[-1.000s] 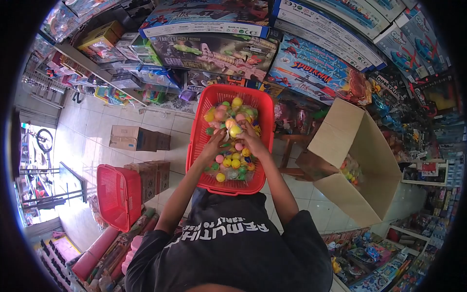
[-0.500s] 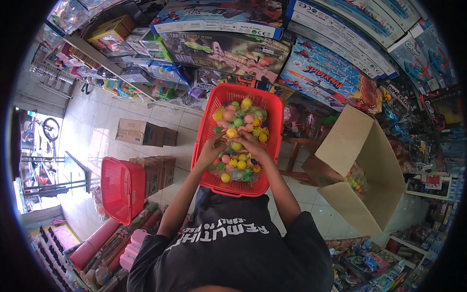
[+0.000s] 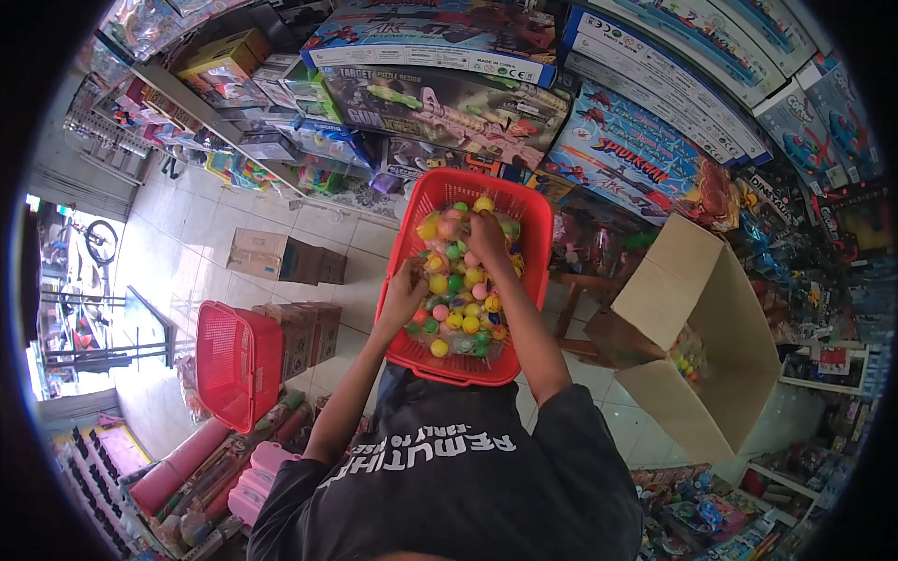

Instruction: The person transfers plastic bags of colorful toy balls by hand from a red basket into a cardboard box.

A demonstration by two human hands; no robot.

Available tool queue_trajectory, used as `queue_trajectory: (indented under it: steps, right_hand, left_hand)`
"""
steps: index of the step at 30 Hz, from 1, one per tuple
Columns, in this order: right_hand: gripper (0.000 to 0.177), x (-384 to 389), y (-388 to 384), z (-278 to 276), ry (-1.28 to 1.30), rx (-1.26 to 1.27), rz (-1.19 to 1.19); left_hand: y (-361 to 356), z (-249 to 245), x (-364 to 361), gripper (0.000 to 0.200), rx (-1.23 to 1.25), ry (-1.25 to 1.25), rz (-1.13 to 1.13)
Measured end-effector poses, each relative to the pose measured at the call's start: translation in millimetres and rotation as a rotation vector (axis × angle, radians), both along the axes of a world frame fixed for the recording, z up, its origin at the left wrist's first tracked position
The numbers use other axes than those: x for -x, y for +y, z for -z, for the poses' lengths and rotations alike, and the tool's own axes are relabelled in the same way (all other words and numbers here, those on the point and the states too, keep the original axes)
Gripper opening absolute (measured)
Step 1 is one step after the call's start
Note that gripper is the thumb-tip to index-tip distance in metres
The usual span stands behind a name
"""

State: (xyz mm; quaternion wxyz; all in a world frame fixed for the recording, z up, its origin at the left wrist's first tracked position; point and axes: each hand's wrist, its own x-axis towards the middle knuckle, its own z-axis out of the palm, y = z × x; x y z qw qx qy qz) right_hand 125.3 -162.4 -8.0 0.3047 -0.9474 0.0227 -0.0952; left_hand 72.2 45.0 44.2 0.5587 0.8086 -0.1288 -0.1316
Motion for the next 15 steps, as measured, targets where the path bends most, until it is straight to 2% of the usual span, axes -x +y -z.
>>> queue_trajectory:
  steps: [1,5,8,11,15]
  right_hand:
    - [0.026,-2,3,3,-0.010,0.117,-0.017]
    - [0.031,-2,10,10,-0.022,0.140,0.039]
    - [0.029,2,11,2,-0.030,0.061,0.042]
    - [0.025,4,4,1,-0.067,-0.076,-0.030]
    - [0.019,3,-11,3,0.000,-0.295,-0.094]
  left_hand:
    - [0,0,0,0.031,-0.011,-0.008,-0.002]
    - [-3,1,4,0.024,0.040,-0.064,-0.049]
    - [-5,-1,6,0.021,0.019,-0.118,-0.073]
    - [-4,-4,8,0.021,0.016,-0.012,-0.085]
    - [-5,11,10,0.019,0.155,0.022,-0.139]
